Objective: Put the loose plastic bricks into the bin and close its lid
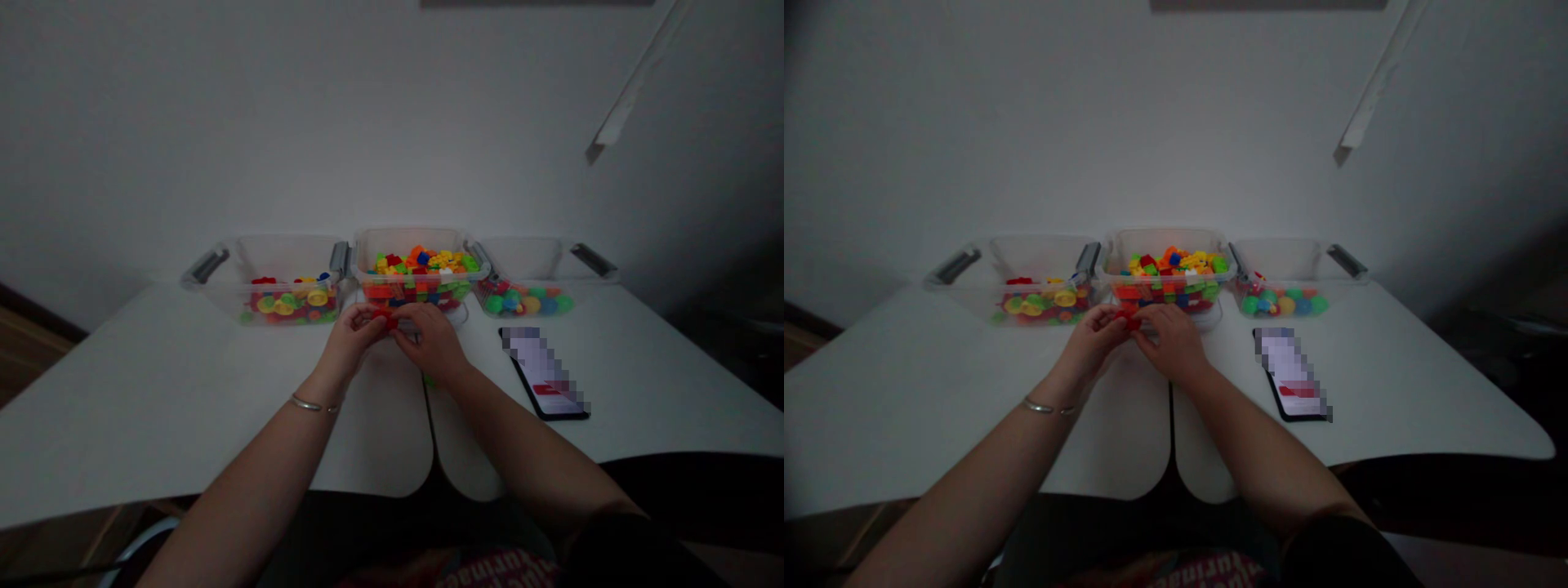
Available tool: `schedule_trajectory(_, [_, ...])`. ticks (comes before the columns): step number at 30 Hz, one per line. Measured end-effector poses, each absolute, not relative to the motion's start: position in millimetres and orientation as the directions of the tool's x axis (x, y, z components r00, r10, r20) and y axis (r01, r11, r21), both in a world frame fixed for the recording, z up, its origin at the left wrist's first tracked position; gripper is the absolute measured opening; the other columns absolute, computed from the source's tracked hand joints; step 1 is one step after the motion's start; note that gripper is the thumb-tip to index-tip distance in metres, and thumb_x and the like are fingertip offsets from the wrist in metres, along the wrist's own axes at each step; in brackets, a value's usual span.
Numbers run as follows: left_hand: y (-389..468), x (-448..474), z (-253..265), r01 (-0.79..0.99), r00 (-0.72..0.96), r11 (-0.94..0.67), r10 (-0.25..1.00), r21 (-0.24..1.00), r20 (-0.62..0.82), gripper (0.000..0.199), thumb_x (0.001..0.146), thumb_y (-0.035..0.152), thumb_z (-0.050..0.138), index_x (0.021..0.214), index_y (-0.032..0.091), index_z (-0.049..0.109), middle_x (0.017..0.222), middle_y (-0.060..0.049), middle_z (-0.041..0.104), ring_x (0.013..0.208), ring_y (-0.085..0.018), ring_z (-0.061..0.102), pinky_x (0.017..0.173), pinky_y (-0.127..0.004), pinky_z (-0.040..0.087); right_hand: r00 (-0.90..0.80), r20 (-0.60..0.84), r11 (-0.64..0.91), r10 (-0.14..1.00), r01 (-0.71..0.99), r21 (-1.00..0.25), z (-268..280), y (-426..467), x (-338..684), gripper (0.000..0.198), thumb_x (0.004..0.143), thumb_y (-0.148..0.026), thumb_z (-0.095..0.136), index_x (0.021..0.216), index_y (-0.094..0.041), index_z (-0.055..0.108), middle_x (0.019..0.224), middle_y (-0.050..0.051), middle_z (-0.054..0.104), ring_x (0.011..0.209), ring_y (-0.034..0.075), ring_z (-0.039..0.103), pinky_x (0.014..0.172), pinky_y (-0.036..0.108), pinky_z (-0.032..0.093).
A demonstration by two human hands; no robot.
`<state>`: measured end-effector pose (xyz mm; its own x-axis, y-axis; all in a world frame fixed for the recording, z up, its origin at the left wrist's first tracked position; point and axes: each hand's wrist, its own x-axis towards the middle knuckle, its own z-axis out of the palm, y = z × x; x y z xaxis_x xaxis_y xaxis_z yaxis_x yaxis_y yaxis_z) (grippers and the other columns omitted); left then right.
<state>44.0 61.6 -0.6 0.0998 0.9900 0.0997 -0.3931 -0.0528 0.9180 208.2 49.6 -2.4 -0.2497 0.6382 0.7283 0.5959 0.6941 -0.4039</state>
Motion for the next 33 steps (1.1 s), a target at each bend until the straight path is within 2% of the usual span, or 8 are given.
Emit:
schedule_trajectory(7, [62.0,42.9,-0.1,-0.395,0.111,-0.055,0.988,0.917,0.107,0.045,0.058,0.036,0.089,0.086,0.018,0.06,0.084,-0.001,0.071,0.074,-0.015,0.069,0.072,-0.03,0.058,-0.196,0.685,0.66,0.701,0.541,-0.521,-5.1,52.7,209.5,0.018,0.089,-0.029,0.062,0.105,-0.024,0.068,0.104,0.007,0.074,0.098,0.024,0.067,0.088,0.042,0.053])
schedule_trajectory(11, [58.0,43.5,3.1,-0.351,0.129,-0.027,0.989,0.936,0.077,0.044,0.062,0.04,0.086,0.09,0.018,0.059,0.082,0.0,0.07,0.069,-0.014,0.068,0.07,-0.03,0.058,-0.204,0.73,0.699,0.653,0.534,-0.476,2.7,53.1,214.7,0.018,0.089,-0.028,0.06,0.104,-0.024,0.068,0.102,0.006,0.074,0.097,0.023,0.067,0.087,0.04,0.053])
schedule_trajectory(15, [55.5,43.2,4.7,-0.283,0.102,-0.04,0.992,0.958,0.071,0.04,0.067,0.041,0.083,0.09,0.019,0.06,0.078,0.002,0.068,0.063,-0.011,0.065,0.064,-0.026,0.055,-0.141,0.811,0.719,0.568,0.565,-0.405,18.5,54.7,227.8,0.018,0.09,-0.026,0.057,0.105,-0.026,0.068,0.103,0.005,0.074,0.097,0.022,0.066,0.087,0.04,0.053])
schedule_trajectory(18, [55.7,41.3,3.9,-0.252,0.074,-0.057,0.994,0.966,0.078,0.036,0.07,0.042,0.08,0.089,0.019,0.061,0.076,0.001,0.067,0.063,-0.011,0.063,0.063,-0.025,0.053,-0.043,0.855,0.661,0.518,0.654,-0.368,29.3,60.0,242.9,0.019,0.092,-0.03,0.055,0.106,-0.027,0.068,0.105,0.005,0.074,0.099,0.023,0.066,0.088,0.042,0.052])
schedule_trajectory(23, [56.9,38.7,-0.3,-0.241,0.048,-0.075,0.995,0.968,0.089,0.029,0.071,0.039,0.077,0.085,0.018,0.062,0.076,0.001,0.067,0.064,-0.01,0.062,0.063,-0.023,0.051,0.166,0.876,0.477,0.453,0.785,-0.395,33.8,75.1,270.4,0.02,0.09,-0.033,0.056,0.104,-0.026,0.07,0.099,0.006,0.074,0.092,0.024,0.065,0.087,0.043,0.051])
schedule_trajectory(27, [58.2,37.9,-3.7,-0.244,0.049,-0.065,0.996,0.968,0.08,0.027,0.069,0.037,0.077,0.083,0.019,0.063,0.077,0.001,0.068,0.065,-0.011,0.062,0.063,-0.024,0.05,0.205,0.86,0.429,0.467,0.798,-0.423,31.4,85.2,284.3,0.022,0.091,-0.033,0.055,0.104,-0.026,0.071,0.097,0.006,0.074,0.092,0.024,0.064,0.087,0.043,0.049])
schedule_trajectory(33, [57.1,37.5,-3.5,-0.247,0.032,-0.062,0.997,0.967,0.071,0.023,0.071,0.033,0.075,0.085,0.018,0.064,0.077,0.001,0.068,0.065,-0.011,0.061,0.064,-0.024,0.049,0.103,0.822,0.393,0.56,0.84,-0.373,27.8,89.7,282.4,0.03,0.094,-0.028,0.049,0.113,-0.024,0.071,0.111,0.01,0.073,0.108,0.027,0.061,0.102,0.05,0.04])
